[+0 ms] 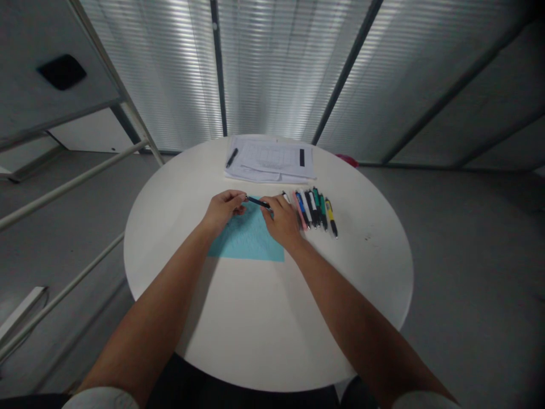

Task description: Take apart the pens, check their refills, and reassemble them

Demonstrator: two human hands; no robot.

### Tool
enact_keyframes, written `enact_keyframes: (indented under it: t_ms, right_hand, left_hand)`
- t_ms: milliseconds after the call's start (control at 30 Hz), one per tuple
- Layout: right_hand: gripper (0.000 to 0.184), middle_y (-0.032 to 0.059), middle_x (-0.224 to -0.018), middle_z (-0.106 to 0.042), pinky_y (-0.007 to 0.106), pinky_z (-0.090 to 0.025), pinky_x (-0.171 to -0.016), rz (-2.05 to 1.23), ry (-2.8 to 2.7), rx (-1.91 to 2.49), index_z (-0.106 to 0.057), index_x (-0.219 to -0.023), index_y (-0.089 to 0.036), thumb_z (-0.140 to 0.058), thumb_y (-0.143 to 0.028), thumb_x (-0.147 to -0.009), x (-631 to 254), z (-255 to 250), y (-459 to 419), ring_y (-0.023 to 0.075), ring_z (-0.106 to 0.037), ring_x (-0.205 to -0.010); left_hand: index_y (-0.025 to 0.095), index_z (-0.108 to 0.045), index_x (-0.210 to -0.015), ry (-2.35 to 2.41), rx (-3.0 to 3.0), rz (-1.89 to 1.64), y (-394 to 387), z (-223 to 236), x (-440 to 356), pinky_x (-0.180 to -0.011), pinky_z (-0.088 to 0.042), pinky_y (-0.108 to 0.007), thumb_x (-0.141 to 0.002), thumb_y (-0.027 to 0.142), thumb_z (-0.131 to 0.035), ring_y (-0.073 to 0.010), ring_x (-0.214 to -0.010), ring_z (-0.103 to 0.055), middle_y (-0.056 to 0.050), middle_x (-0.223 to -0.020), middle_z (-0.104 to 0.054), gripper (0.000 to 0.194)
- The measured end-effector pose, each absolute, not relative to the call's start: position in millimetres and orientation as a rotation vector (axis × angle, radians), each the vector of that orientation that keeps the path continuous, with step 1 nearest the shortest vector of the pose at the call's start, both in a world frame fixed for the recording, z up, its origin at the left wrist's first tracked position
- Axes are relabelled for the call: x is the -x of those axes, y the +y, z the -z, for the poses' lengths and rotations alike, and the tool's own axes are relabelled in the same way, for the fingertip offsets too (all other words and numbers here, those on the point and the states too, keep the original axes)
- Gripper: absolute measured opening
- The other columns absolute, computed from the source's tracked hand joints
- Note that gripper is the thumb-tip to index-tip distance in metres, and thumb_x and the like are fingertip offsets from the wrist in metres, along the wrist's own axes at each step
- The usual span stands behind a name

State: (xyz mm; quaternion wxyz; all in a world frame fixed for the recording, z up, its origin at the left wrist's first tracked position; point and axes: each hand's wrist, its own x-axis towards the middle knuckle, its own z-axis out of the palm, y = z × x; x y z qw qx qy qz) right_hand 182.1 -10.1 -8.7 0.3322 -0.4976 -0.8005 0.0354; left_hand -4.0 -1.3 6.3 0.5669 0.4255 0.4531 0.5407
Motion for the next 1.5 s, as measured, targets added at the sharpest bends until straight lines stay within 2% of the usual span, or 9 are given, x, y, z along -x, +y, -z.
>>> enact_keyframes:
  t_ms: [300, 400, 533, 833, 1067, 1233, 1400, 1500]
  right_hand:
    - [0.026, 0.0085, -0.106, -0.064, 0.038, -0.045, -0.09, -0.076, -2.094, 1.29, -0.065, -0.114, -0.023, -0.046, -0.028, -0.098, -182.8, 7.4, -10.3, 0.0239, -0.059, -0.102]
    - [0.025, 0.009, -0.105, -0.064, 0.039, -0.044, -0.091, -0.053, -2.102, 1.291, -0.066, -0.111, -0.023, -0.046, -0.029, -0.098, -182.9, 6.5, -10.4, 0.0244, -0.058, -0.103]
    - [0.023, 0.0096, -0.106, -0.065, 0.04, -0.044, -0.093, -0.035, -2.091, 1.276, -0.065, -0.11, -0.022, -0.047, -0.028, -0.097, -182.2, 5.8, -10.8, 0.025, -0.058, -0.104]
    - [0.029, 0.009, -0.108, -0.07, 0.036, -0.048, -0.092, -0.197, -2.12, 1.236, -0.063, -0.112, -0.021, -0.038, -0.034, -0.101, -180.6, 9.3, -10.3, 0.0227, -0.063, -0.103]
    - [0.032, 0.0089, -0.114, -0.068, 0.034, -0.049, -0.087, -0.299, -2.161, 1.23, -0.057, -0.121, -0.021, -0.033, -0.033, -0.102, -180.1, 7.8, -15.3, 0.021, -0.065, -0.1]
    - [0.028, 0.01, -0.112, -0.067, 0.035, -0.05, -0.081, -0.285, -2.102, 1.266, -0.053, -0.119, -0.02, -0.046, -0.035, -0.098, -178.8, 7.2, -15.0, 0.0243, -0.064, -0.101]
    - [0.023, 0.0096, -0.105, -0.065, 0.034, -0.048, -0.078, -0.208, -2.112, 1.263, -0.058, -0.109, -0.02, -0.045, -0.036, -0.099, -177.7, 3.5, -16.4, 0.0233, -0.063, -0.095]
    - [0.027, 0.0088, -0.103, -0.066, 0.033, -0.048, -0.079, -0.198, -2.139, 1.244, -0.06, -0.108, -0.021, -0.04, -0.038, -0.101, -178.1, 2.6, -17.5, 0.0229, -0.063, -0.096]
  left_hand:
    - [0.013, -0.07, -0.078, 1.182, -1.135, -1.274, 0.9, -2.1, 2.4, -0.059, -0.049, -0.03, -0.074, 0.034, -0.076, -0.0132, -0.057, -0.059, -0.006, -0.067, -0.065, 0.022]
    - [0.014, -0.068, -0.07, 1.206, -1.135, -1.276, 1.9, -0.6, 2.2, -0.059, -0.049, -0.031, -0.074, 0.038, -0.077, -0.0131, -0.056, -0.058, -0.007, -0.068, -0.065, 0.026]
    - [0.013, -0.067, -0.07, 1.191, -1.098, -1.27, 1.2, -1.6, 2.4, -0.06, -0.049, -0.031, -0.071, 0.039, -0.079, -0.0132, -0.057, -0.058, -0.007, -0.069, -0.066, 0.029]
    - [0.013, -0.073, -0.086, 1.014, -1.008, -1.283, -0.3, -2.5, 8.6, -0.07, -0.053, -0.032, -0.065, 0.032, -0.084, -0.0173, -0.079, -0.065, -0.008, -0.087, -0.068, 0.031]
    - [0.014, -0.073, -0.093, 0.864, -0.963, -1.241, -3.2, -4.0, 8.0, -0.081, -0.054, -0.035, -0.07, 0.031, -0.082, -0.0197, -0.094, -0.066, -0.013, -0.111, -0.069, 0.029]
    - [0.014, -0.071, -0.094, 0.799, -0.906, -1.218, -6.4, -9.7, 3.1, -0.08, -0.054, -0.034, -0.071, 0.03, -0.081, -0.0182, -0.09, -0.067, -0.013, -0.111, -0.07, 0.03]
    - [0.014, -0.067, -0.083, 0.913, -0.88, -1.238, -5.7, -9.3, -0.9, -0.074, -0.053, -0.033, -0.07, 0.036, -0.083, -0.0165, -0.079, -0.067, -0.013, -0.102, -0.073, 0.03]
    - [0.013, -0.069, -0.08, 0.909, -0.905, -1.248, -4.5, -6.7, 0.0, -0.074, -0.052, -0.032, -0.07, 0.037, -0.083, -0.0171, -0.082, -0.067, -0.013, -0.102, -0.073, 0.029]
